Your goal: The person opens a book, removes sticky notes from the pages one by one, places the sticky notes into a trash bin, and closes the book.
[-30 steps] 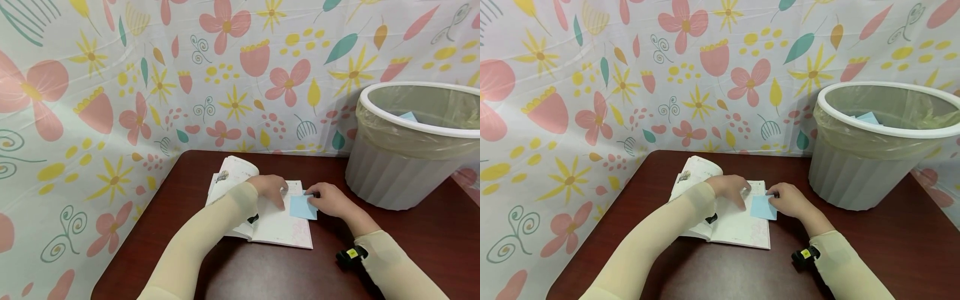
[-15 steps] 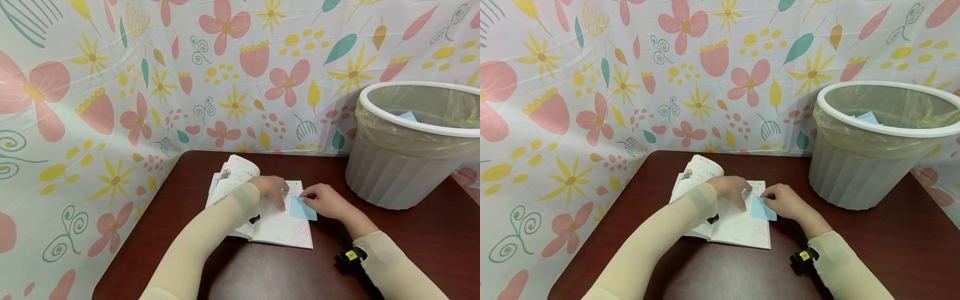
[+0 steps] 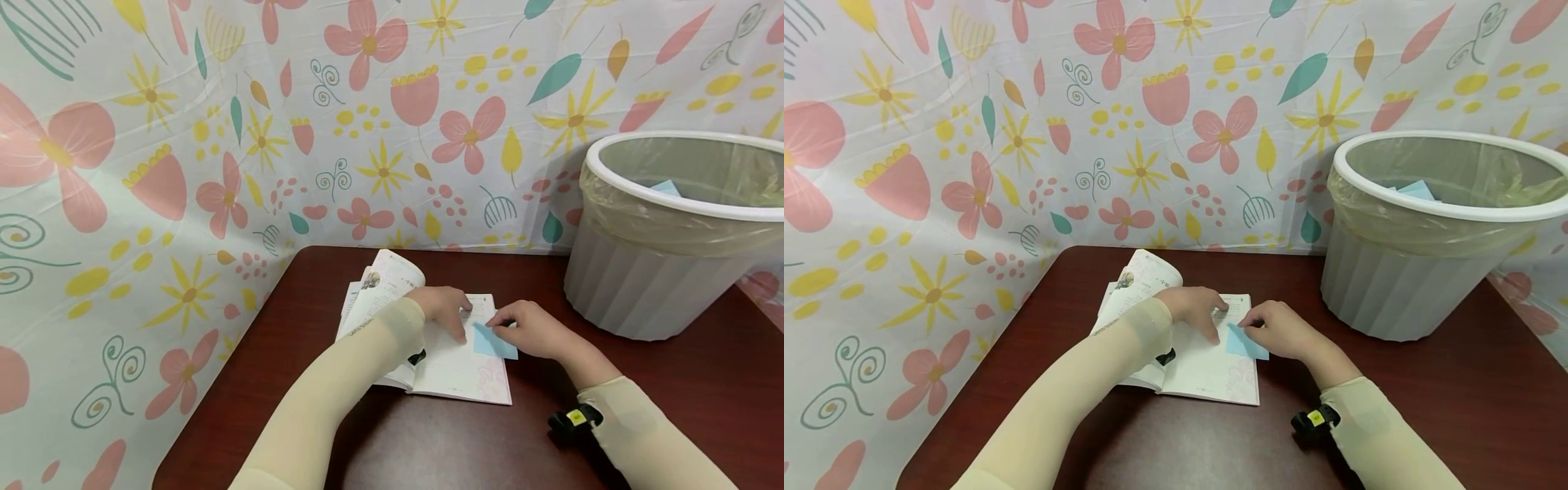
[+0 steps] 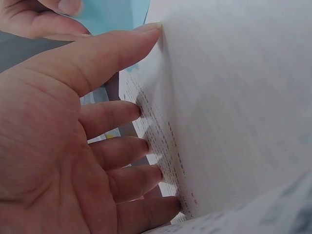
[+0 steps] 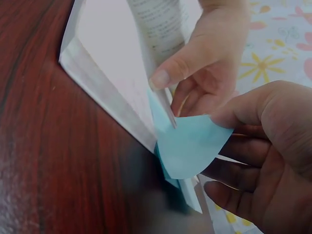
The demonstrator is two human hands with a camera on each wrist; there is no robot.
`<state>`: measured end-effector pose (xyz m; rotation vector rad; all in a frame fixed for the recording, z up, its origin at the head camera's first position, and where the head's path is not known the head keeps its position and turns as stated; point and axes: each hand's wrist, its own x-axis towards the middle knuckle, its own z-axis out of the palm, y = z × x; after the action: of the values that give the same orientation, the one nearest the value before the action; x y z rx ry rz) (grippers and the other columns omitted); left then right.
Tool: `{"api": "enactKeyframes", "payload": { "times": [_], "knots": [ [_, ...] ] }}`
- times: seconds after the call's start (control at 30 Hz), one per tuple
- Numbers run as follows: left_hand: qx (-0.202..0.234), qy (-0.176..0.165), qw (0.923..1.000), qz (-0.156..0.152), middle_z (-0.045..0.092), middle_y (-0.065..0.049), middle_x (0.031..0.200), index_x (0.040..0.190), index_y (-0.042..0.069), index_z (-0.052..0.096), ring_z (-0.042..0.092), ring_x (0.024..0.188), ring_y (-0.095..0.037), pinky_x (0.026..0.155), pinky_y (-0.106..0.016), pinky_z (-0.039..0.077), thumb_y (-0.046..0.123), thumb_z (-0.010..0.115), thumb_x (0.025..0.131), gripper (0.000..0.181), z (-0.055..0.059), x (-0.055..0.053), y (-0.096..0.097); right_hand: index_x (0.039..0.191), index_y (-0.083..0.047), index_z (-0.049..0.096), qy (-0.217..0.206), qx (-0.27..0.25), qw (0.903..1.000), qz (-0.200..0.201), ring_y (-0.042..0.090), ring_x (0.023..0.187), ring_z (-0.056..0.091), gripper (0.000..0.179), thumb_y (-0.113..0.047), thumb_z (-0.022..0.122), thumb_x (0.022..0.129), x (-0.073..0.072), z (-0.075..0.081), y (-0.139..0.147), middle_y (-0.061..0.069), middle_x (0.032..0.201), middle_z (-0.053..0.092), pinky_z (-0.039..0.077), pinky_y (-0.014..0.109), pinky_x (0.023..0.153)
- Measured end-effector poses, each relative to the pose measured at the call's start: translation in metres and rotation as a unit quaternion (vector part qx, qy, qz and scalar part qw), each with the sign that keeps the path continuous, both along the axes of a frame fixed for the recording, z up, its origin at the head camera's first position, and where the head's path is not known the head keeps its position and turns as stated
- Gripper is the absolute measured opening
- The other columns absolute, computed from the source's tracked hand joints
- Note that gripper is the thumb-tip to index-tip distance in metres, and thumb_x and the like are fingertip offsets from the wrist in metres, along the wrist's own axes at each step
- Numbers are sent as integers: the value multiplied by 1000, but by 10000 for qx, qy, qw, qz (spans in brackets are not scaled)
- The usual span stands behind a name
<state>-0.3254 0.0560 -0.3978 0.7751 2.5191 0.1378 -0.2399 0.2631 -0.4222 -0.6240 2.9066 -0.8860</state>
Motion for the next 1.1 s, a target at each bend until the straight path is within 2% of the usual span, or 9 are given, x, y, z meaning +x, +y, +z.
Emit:
{"api": "enactKeyframes", "payload": {
  "times": [0.17,0.3,0.5,0.83,1.1],
  "knots": [
    [-108,71,9999,-100,48,17,156,148,39,54,44,146,-8,115,-35,43,50,85,80,77,0,-1,1,105,-11,82,98,-126,9992,353,12,94,69,18,-10,68,94,4,6,0,3,105,79,57,32,78],
    [-130,57,9998,-163,49,17,156,149,38,53,43,146,-8,115,-35,42,51,84,81,77,0,-2,2,103,-10,82,-42,-323,9982,502,3,80,62,19,-7,66,94,6,9,0,5,104,80,52,23,69],
    [-196,40,9996,-179,48,17,156,150,39,52,43,146,-7,115,-33,42,51,84,81,77,0,-2,3,100,-12,83,-279,-500,9969,547,3,69,53,21,-5,64,93,6,9,0,5,100,79,48,23,65],
    [-137,81,9998,-148,51,16,154,148,38,55,46,143,-8,113,-33,44,51,85,79,76,-2,0,2,90,-17,82,-209,-706,9936,856,0,76,59,23,-1,65,90,6,7,-2,-3,95,79,52,22,69],
    [-90,128,9997,-196,51,14,154,148,36,56,48,141,-8,111,-32,45,50,85,79,76,-2,0,1,86,-18,81,-324,-961,9885,1121,1,58,46,24,1,67,87,10,12,-8,-1,88,77,45,22,56]
  ]
}}
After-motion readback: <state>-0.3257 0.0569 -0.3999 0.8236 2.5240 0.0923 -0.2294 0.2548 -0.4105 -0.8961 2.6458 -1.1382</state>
